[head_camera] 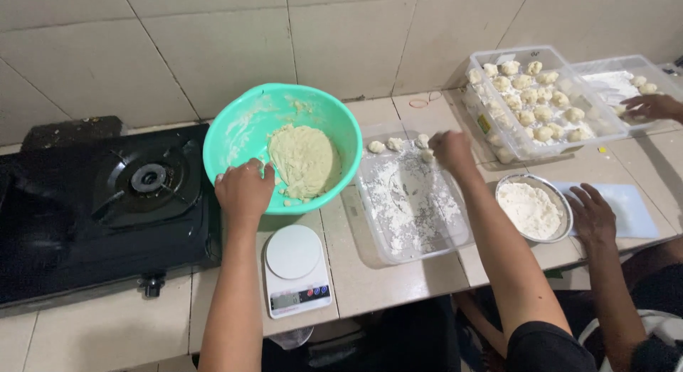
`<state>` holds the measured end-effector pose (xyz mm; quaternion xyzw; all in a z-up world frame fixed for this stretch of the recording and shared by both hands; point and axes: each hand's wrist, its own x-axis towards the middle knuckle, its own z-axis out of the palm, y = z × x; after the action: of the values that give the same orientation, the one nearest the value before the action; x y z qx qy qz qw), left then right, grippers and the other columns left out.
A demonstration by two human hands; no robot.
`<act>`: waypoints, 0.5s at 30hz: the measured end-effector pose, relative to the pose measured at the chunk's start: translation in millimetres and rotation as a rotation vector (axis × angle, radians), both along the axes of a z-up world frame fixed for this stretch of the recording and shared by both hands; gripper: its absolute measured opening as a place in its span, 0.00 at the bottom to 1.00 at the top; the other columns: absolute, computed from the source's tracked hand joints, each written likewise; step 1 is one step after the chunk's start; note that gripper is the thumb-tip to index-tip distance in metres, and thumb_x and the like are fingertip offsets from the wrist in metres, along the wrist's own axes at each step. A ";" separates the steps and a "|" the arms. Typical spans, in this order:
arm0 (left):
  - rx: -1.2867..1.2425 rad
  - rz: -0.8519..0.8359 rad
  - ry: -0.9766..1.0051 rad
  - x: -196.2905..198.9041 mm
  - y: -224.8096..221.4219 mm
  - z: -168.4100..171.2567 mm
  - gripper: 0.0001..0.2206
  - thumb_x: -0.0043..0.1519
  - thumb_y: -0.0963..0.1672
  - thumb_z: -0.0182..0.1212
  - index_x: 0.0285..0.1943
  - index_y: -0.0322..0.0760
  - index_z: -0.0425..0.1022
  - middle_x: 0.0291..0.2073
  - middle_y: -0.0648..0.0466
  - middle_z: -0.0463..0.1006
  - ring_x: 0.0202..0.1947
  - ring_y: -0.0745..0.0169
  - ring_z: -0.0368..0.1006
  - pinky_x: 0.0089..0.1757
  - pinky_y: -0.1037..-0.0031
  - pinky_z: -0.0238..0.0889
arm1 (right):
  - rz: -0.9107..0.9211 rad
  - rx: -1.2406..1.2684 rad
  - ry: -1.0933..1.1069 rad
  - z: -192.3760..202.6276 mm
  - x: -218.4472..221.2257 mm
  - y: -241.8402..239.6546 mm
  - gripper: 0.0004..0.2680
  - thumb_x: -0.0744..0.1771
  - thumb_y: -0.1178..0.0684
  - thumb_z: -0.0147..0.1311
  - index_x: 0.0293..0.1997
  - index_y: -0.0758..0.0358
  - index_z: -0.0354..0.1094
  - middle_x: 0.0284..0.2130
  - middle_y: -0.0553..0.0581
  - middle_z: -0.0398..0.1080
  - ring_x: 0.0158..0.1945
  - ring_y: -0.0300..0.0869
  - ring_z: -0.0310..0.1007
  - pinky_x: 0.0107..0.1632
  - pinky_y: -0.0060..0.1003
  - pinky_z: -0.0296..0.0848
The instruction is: Weighing small portions of dough on a digital scale and rolling them into uniform balls.
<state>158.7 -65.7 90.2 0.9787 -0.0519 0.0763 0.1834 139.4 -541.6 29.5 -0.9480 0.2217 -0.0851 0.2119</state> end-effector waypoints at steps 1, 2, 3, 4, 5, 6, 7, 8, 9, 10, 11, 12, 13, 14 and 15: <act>-0.004 -0.001 -0.007 1.7 -0.6 2.9 0.20 0.67 0.54 0.48 0.48 0.44 0.83 0.37 0.50 0.85 0.46 0.40 0.78 0.54 0.52 0.60 | -0.001 -0.004 -0.007 16.0 -11.5 18.9 0.06 0.66 0.60 0.59 0.45 0.65 0.79 0.35 0.64 0.80 0.44 0.54 0.81 0.46 0.47 0.79; -0.023 -0.002 0.015 0.7 0.2 3.6 0.20 0.67 0.54 0.48 0.49 0.43 0.83 0.38 0.50 0.85 0.47 0.41 0.78 0.54 0.53 0.59 | 0.050 -0.165 0.060 29.7 -24.7 39.0 0.06 0.66 0.60 0.57 0.44 0.67 0.79 0.33 0.64 0.79 0.41 0.54 0.82 0.44 0.48 0.80; -0.042 -0.004 0.037 -0.2 1.0 4.0 0.21 0.67 0.54 0.47 0.50 0.42 0.83 0.40 0.50 0.85 0.47 0.42 0.78 0.54 0.54 0.59 | 0.100 -0.326 0.127 42.9 -37.9 59.2 0.06 0.66 0.60 0.56 0.42 0.69 0.78 0.31 0.65 0.79 0.37 0.53 0.83 0.41 0.49 0.81; -0.042 -0.002 0.038 -1.7 1.2 6.6 0.21 0.67 0.54 0.47 0.50 0.42 0.83 0.40 0.50 0.85 0.47 0.42 0.78 0.54 0.54 0.59 | 0.103 -0.326 0.127 27.2 -34.1 49.5 0.06 0.66 0.60 0.56 0.42 0.69 0.78 0.31 0.65 0.79 0.37 0.53 0.83 0.41 0.49 0.81; -0.054 -0.013 0.043 -2.9 1.1 9.0 0.21 0.67 0.53 0.46 0.51 0.41 0.83 0.40 0.49 0.85 0.47 0.42 0.78 0.54 0.54 0.59 | 0.149 -0.470 0.158 11.4 -30.1 39.6 0.06 0.66 0.61 0.56 0.43 0.66 0.78 0.31 0.62 0.79 0.37 0.51 0.82 0.39 0.47 0.82; -0.068 -0.023 0.048 -4.6 0.4 11.2 0.21 0.68 0.52 0.46 0.51 0.40 0.83 0.40 0.49 0.85 0.47 0.42 0.79 0.54 0.53 0.58 | 0.197 -0.616 0.188 -3.9 -26.2 28.9 0.07 0.65 0.61 0.57 0.43 0.62 0.79 0.31 0.58 0.79 0.36 0.48 0.82 0.36 0.44 0.83; -0.070 -0.020 0.050 -2.8 0.8 11.1 0.21 0.68 0.52 0.46 0.51 0.40 0.83 0.40 0.49 0.85 0.47 0.42 0.79 0.54 0.53 0.58 | 0.200 -0.618 0.189 -2.4 -24.3 26.4 0.07 0.65 0.61 0.57 0.43 0.62 0.79 0.31 0.58 0.79 0.36 0.48 0.82 0.36 0.44 0.83; -0.057 -0.021 0.054 -2.7 1.1 9.9 0.21 0.68 0.53 0.46 0.52 0.40 0.83 0.40 0.49 0.85 0.48 0.42 0.79 0.55 0.53 0.58 | 0.194 -0.658 0.204 -2.7 -25.6 24.1 0.07 0.65 0.61 0.57 0.44 0.61 0.79 0.32 0.57 0.78 0.38 0.48 0.82 0.38 0.44 0.83; -0.045 -0.022 0.058 -2.9 1.2 8.7 0.21 0.68 0.53 0.46 0.52 0.40 0.82 0.40 0.49 0.85 0.48 0.42 0.79 0.55 0.53 0.58 | 0.187 -0.698 0.218 -3.0 -27.0 21.6 0.07 0.66 0.61 0.57 0.44 0.60 0.79 0.33 0.56 0.78 0.39 0.47 0.82 0.39 0.43 0.83; -0.046 -0.022 0.057 -4.0 0.8 9.8 0.21 0.68 0.53 0.46 0.52 0.40 0.82 0.40 0.49 0.85 0.48 0.42 0.79 0.55 0.53 0.58 | 0.187 -0.699 0.219 -1.0 -26.7 22.3 0.07 0.66 0.61 0.57 0.44 0.60 0.79 0.33 0.56 0.78 0.39 0.47 0.82 0.39 0.43 0.83; -0.051 -0.018 0.068 -5.3 0.3 11.2 0.21 0.68 0.53 0.45 0.52 0.40 0.83 0.41 0.49 0.85 0.48 0.43 0.79 0.55 0.53 0.58 | 0.173 -0.639 0.209 1.3 -26.5 23.1 0.07 0.66 0.60 0.56 0.46 0.61 0.78 0.33 0.58 0.78 0.40 0.49 0.81 0.39 0.46 0.83; -0.057 -0.011 0.075 -5.8 0.0 13.2 0.22 0.67 0.53 0.45 0.53 0.41 0.83 0.41 0.49 0.85 0.48 0.43 0.79 0.55 0.54 0.58 | 0.160 -0.581 0.197 4.9 -23.9 23.7 0.07 0.67 0.60 0.55 0.48 0.62 0.77 0.34 0.59 0.77 0.41 0.51 0.81 0.40 0.49 0.83; -0.060 -0.008 0.072 -5.4 0.9 15.0 0.22 0.67 0.53 0.45 0.53 0.41 0.83 0.41 0.49 0.85 0.48 0.43 0.79 0.55 0.54 0.58 | 0.162 -0.584 0.194 10.9 -21.0 32.4 0.07 0.67 0.60 0.55 0.48 0.62 0.77 0.34 0.59 0.77 0.41 0.51 0.81 0.40 0.49 0.83; -0.055 -0.012 0.079 -6.2 0.6 16.2 0.22 0.68 0.53 0.45 0.53 0.40 0.82 0.41 0.49 0.85 0.48 0.42 0.79 0.55 0.53 0.58 | 0.145 -0.504 0.171 17.1 -19.3 39.8 0.09 0.67 0.61 0.53 0.51 0.65 0.73 0.36 0.62 0.77 0.43 0.54 0.81 0.42 0.52 0.82; -0.050 -0.016 0.087 -7.1 0.0 17.0 0.22 0.68 0.53 0.44 0.53 0.40 0.82 0.41 0.49 0.85 0.48 0.42 0.79 0.55 0.53 0.58 | 0.129 -0.423 0.148 22.9 -17.8 46.8 0.11 0.67 0.62 0.50 0.55 0.68 0.70 0.38 0.66 0.77 0.45 0.57 0.80 0.45 0.56 0.82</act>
<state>151.6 -65.7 107.2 0.9757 -0.0497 0.0337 0.2107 121.7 -494.7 52.4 -0.9872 0.1526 -0.0464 -0.0034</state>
